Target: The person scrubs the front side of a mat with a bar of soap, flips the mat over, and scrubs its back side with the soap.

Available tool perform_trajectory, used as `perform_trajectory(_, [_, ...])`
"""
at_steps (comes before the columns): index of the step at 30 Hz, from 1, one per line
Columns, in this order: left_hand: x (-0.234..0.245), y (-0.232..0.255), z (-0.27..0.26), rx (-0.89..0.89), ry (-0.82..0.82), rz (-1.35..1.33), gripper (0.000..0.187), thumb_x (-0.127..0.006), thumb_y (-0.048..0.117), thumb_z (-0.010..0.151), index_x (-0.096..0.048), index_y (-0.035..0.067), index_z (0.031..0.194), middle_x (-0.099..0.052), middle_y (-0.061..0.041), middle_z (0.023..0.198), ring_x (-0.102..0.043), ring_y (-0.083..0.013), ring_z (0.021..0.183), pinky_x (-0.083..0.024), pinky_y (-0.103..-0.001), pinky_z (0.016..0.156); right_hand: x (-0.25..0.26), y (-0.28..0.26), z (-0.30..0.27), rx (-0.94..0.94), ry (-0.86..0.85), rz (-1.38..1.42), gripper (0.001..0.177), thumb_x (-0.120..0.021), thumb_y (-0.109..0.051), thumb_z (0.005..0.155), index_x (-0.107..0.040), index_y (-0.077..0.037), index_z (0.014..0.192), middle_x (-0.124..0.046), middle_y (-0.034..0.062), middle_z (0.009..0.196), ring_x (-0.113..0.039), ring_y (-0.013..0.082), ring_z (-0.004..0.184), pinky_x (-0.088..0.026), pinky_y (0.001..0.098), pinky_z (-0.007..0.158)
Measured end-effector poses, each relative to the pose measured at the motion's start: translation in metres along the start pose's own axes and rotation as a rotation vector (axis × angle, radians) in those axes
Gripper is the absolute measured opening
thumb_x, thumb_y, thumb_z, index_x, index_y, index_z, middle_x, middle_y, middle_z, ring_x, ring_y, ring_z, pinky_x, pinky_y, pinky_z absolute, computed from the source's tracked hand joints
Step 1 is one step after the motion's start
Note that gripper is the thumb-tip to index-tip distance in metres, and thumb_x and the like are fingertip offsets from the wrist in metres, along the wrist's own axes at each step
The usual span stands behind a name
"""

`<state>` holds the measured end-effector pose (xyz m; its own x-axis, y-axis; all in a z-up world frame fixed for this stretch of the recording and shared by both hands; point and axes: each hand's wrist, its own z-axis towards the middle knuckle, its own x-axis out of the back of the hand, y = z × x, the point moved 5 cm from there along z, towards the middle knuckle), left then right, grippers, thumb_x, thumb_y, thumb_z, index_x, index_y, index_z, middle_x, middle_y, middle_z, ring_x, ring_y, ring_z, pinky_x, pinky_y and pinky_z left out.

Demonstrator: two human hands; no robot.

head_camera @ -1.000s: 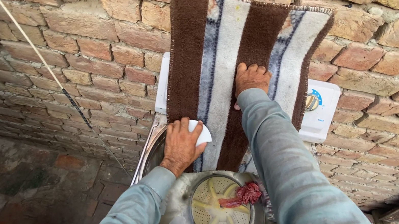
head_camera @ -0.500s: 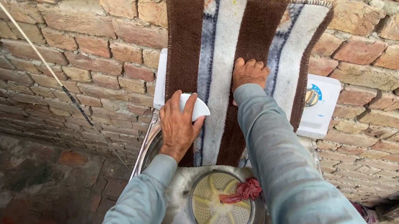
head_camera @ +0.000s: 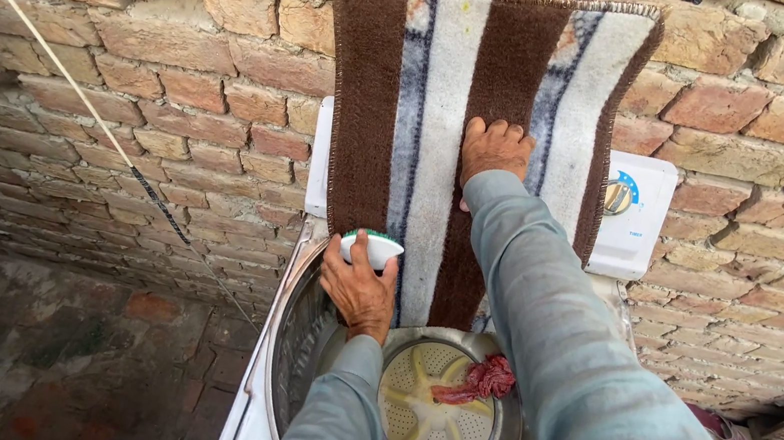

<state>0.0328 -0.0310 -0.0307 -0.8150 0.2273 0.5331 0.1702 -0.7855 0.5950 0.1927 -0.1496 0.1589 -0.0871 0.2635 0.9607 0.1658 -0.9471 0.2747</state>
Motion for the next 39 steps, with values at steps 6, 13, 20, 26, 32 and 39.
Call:
perform_trajectory(6, [-0.025, -0.011, -0.025, 0.199, 0.039, -0.063, 0.077, -0.093, 0.026, 0.068, -0.057, 0.014, 0.135, -0.042, -0.02, 0.141, -0.047, -0.0433, 0.13, -0.043, -0.058, 0.103, 0.0, 0.002, 0.0, 0.015, 0.017, 0.012, 0.109, -0.106, -0.037, 0.052, -0.043, -0.01, 0.137, -0.055, 0.0195, 0.137, -0.048, 0.0389, 0.135, -0.038, 0.0559, 0.113])
perform_trajectory(13, [-0.051, -0.031, -0.046, 0.408, 0.055, -0.199, 0.08, -0.095, 0.025, 0.066, -0.055, 0.01, 0.134, -0.044, -0.017, 0.135, -0.053, -0.041, 0.124, -0.05, -0.054, 0.101, 0.001, 0.004, 0.001, 0.025, 0.007, 0.032, 0.108, -0.105, -0.037, 0.053, -0.043, -0.01, 0.137, -0.056, 0.0199, 0.136, -0.048, 0.0388, 0.135, -0.037, 0.0553, 0.114])
perform_trajectory(20, [-0.075, -0.068, -0.08, 0.785, -0.144, -0.174, 0.081, -0.094, 0.026, 0.065, -0.054, 0.019, 0.134, -0.045, -0.013, 0.137, -0.061, -0.0388, 0.119, -0.059, -0.051, 0.096, -0.001, 0.004, 0.001, 0.037, -0.025, 0.031, 0.105, -0.104, -0.037, 0.056, -0.042, -0.01, 0.137, -0.056, 0.02, 0.135, -0.048, 0.0392, 0.136, -0.037, 0.0546, 0.114])
perform_trajectory(26, [-0.074, -0.085, -0.119, 1.036, -0.32, -0.041, 0.086, -0.094, 0.037, 0.069, -0.05, 0.024, 0.14, -0.046, -0.016, 0.137, -0.062, -0.0423, 0.116, -0.06, -0.055, 0.093, 0.007, 0.001, -0.002, 0.001, -0.016, 0.01, 0.104, -0.105, -0.033, 0.056, -0.043, -0.011, 0.136, -0.055, 0.0185, 0.136, -0.048, 0.0391, 0.135, -0.036, 0.0564, 0.114])
perform_trajectory(32, [-0.041, -0.022, -0.061, 0.681, 0.086, -0.312, 0.086, -0.089, 0.036, 0.066, -0.05, 0.022, 0.142, -0.045, -0.012, 0.141, -0.058, -0.0356, 0.121, -0.057, -0.053, 0.093, 0.001, 0.001, -0.001, 0.001, 0.024, 0.009, 0.107, -0.105, -0.034, 0.054, -0.042, -0.011, 0.137, -0.055, 0.0186, 0.137, -0.048, 0.039, 0.134, -0.037, 0.056, 0.112])
perform_trajectory(39, [0.007, 0.025, 0.028, 0.185, 0.197, -0.197, 0.083, -0.091, 0.035, 0.07, -0.055, 0.017, 0.143, -0.043, -0.012, 0.14, -0.046, -0.0353, 0.13, -0.043, -0.055, 0.105, 0.005, 0.004, -0.006, 0.019, 0.01, 0.034, 0.108, -0.105, -0.035, 0.054, -0.042, -0.01, 0.138, -0.055, 0.0196, 0.137, -0.048, 0.0391, 0.135, -0.037, 0.0562, 0.112])
